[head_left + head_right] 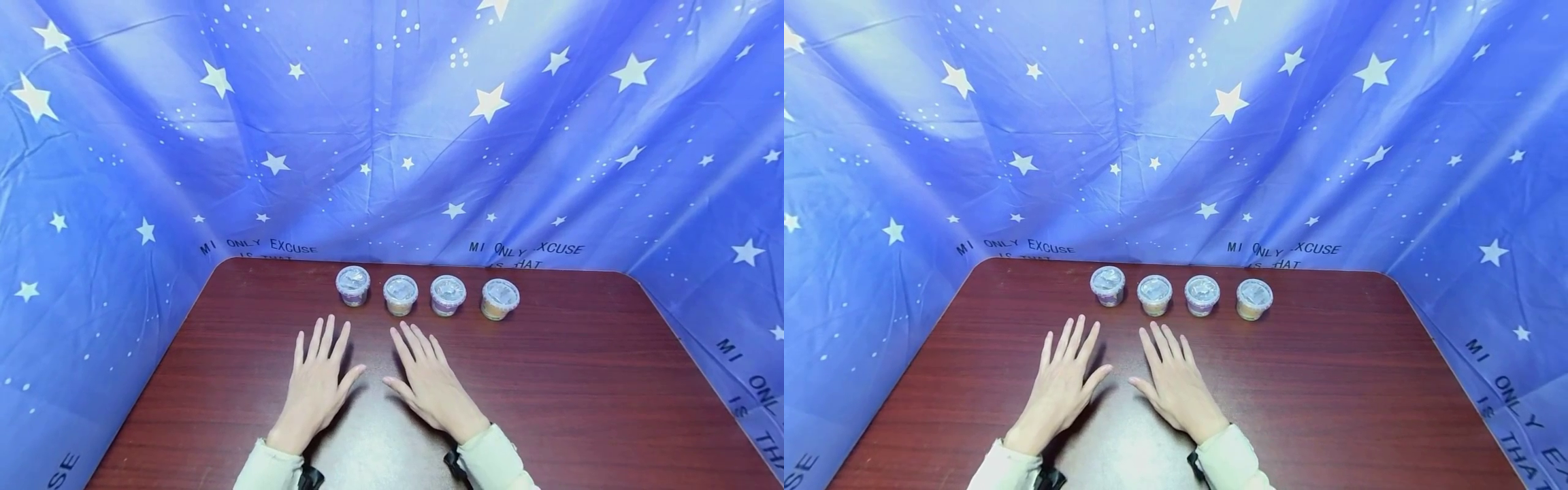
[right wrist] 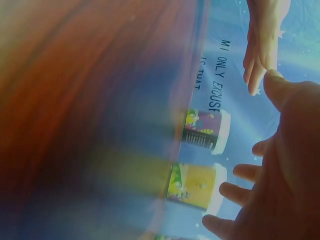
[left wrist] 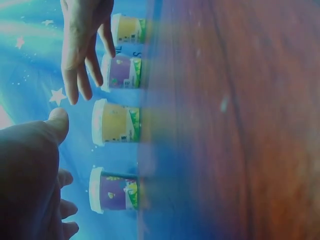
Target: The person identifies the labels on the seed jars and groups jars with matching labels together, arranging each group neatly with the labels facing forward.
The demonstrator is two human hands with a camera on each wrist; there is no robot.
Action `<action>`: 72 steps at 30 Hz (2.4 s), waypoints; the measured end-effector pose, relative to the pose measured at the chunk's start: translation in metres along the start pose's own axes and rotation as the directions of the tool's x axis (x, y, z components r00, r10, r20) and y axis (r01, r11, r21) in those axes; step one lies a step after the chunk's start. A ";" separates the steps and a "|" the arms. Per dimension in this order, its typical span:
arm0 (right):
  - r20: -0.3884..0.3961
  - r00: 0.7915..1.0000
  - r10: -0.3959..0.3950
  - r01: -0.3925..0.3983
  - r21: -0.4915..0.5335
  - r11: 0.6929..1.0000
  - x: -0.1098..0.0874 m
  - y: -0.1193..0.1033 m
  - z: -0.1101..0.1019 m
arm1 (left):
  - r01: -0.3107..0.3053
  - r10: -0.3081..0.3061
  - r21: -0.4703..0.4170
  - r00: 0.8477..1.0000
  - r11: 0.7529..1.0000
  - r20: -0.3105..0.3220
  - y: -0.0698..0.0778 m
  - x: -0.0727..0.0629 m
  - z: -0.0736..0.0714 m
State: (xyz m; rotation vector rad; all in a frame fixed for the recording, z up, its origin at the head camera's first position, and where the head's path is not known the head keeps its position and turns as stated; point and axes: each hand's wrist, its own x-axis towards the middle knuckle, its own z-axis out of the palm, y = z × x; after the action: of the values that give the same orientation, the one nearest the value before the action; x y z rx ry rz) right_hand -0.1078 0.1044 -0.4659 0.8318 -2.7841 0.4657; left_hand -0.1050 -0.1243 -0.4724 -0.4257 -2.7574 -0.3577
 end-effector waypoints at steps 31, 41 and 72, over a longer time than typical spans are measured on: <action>0.008 0.997 0.073 -0.072 0.258 0.963 0.062 -0.012 0.024 | 0.102 -0.117 -0.177 0.990 0.979 -0.076 -0.028 0.032 0.014; 0.055 0.978 0.199 -0.205 0.383 0.901 0.079 -0.011 0.027 | 0.209 -0.221 -0.309 0.975 0.928 -0.003 -0.034 0.046 0.013; 0.129 0.960 0.248 -0.280 0.458 0.844 0.119 -0.006 0.034 | 0.328 -0.336 -0.501 0.939 0.801 0.078 -0.058 0.086 0.020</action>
State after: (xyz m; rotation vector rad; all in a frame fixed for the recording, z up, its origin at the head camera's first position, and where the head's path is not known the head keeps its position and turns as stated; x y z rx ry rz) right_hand -0.2054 0.0280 -0.4633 0.5413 -2.8968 1.2278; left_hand -0.2074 -0.1511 -0.4717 -0.0428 -2.6869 -1.1902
